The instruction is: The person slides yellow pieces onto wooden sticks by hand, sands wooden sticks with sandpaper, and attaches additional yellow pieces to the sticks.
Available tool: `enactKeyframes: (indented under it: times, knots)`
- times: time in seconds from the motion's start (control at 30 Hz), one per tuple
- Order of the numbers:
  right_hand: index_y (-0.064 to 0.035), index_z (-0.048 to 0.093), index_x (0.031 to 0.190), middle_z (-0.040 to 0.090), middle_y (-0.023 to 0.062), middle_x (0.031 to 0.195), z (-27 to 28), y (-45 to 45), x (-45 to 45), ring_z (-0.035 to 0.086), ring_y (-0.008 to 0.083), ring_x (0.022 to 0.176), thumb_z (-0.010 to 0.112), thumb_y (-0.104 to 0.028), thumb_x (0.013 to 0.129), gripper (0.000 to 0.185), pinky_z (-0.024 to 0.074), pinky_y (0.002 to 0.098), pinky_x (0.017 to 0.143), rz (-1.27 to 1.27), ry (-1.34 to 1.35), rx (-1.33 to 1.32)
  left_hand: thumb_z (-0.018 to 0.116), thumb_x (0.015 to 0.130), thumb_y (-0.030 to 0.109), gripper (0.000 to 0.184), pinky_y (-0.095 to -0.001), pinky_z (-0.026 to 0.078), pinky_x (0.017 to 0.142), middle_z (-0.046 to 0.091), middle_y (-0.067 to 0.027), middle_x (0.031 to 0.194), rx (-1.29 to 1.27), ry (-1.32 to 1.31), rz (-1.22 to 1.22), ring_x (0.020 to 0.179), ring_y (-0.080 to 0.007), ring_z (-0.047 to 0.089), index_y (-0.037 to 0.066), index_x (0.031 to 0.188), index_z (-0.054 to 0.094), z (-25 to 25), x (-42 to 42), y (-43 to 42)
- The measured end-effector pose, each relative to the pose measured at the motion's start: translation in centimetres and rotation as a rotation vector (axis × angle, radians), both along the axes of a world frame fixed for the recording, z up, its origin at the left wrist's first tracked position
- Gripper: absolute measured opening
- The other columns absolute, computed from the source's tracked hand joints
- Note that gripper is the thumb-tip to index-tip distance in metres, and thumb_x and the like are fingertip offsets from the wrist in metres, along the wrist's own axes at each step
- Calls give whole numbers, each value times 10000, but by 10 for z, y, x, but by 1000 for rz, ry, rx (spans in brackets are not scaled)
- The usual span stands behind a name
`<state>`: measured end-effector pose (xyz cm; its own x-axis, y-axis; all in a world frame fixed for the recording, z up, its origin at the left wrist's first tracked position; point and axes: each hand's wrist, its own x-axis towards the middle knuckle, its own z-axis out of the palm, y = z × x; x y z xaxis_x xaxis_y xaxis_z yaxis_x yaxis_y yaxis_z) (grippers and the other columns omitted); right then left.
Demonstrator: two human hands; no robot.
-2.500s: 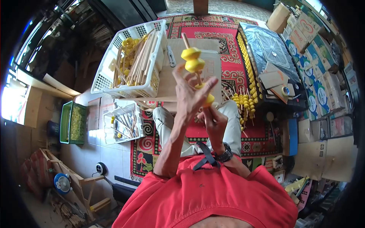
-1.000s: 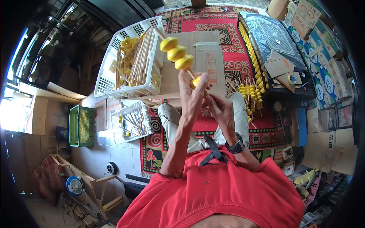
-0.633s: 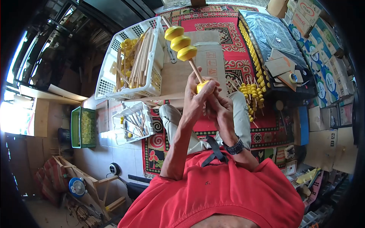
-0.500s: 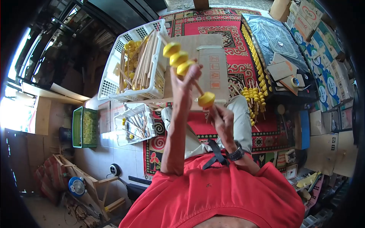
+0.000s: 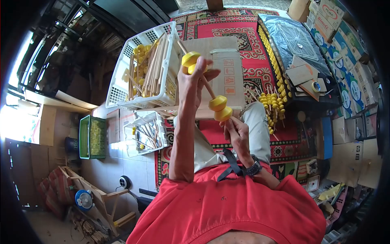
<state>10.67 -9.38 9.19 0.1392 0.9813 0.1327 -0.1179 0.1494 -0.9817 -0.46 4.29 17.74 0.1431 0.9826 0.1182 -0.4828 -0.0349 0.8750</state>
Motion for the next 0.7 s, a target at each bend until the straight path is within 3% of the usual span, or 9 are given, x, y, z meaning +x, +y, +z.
enactKeyframes:
  times: [0.1, 0.13, 0.23, 0.3, 0.4, 0.43, 0.5, 0.6, 0.7]
  knots:
    - [-11, 600, 853, 420, -43, 523, 24, -3, 8, 304, 21, 415, 475, -262, 991, 313, 216, 202, 369, 255, 490, -256, 602, 889, 296, 332, -385, 540, 739, 590, -133, 879, 36, 7, -29, 720, -244, 660, -15, 990, 538, -7, 6, 2]
    - [-11, 594, 874, 396, -49, 515, 30, -3, 12, 276, 17, 397, 477, -268, 987, 304, 198, 191, 352, 391, 793, -342, 528, 905, 341, 366, -364, 536, 715, 583, -131, 820, 36, -196, -182, 657, -237, 630, -21, 954, 552, -15, 9, -4]
    - [-13, 593, 878, 386, -53, 513, 37, 0, 17, 270, 12, 383, 478, -270, 987, 302, 179, 186, 343, 391, 843, -331, 512, 904, 379, 427, -334, 487, 742, 579, -113, 889, -89, -228, -328, 779, -222, 610, -29, 1025, 542, -29, 21, -35]
    - [-14, 591, 870, 423, -55, 536, 26, 2, 13, 354, 19, 434, 471, -257, 992, 298, 239, 194, 375, 214, 587, -274, 477, 920, 382, 373, -413, 490, 730, 575, -115, 918, -211, 59, -88, 760, -240, 596, 22, 988, 551, -46, 11, -28]
    - [10, 584, 857, 561, 132, 612, 3, 1, 20, 517, 189, 489, 535, -156, 946, 195, 401, 335, 504, -59, -298, 97, 491, 941, 385, 385, -376, 515, 770, 601, -129, 934, -5, -12, 98, 824, -234, 618, 14, 1032, 539, -9, -6, -8]
    - [16, 580, 879, 535, 204, 642, -2, -3, 23, 531, 257, 513, 562, -123, 919, 146, 407, 383, 534, -76, -359, 170, 491, 944, 400, 418, -383, 530, 807, 615, -150, 954, -66, -7, 109, 851, -248, 638, 0, 1059, 535, 5, -16, 0]
    - [10, 582, 852, 534, 131, 579, -3, -12, 19, 494, 184, 456, 538, -162, 943, 199, 374, 323, 456, -75, -279, 170, 507, 940, 385, 432, -402, 551, 828, 624, -195, 947, -43, 12, -59, 840, -291, 660, -24, 1077, 528, -6, -23, 24]
    - [-4, 591, 874, 420, -30, 533, 11, -22, 21, 347, 41, 407, 497, -193, 969, 232, 264, 214, 376, 292, 782, -360, 460, 954, 350, 403, -447, 540, 796, 626, -170, 941, -6, 43, -189, 852, -274, 645, -24, 1090, 524, -46, 7, 20]
    - [-33, 569, 861, 376, -69, 536, 15, -25, 37, 283, 19, 406, 516, -250, 962, 246, 164, 190, 353, 196, 1036, -376, 421, 956, 435, 492, -460, 511, 844, 620, -183, 1017, -240, -87, -403, 882, -285, 641, -8, 1161, 486, -66, 57, -11]
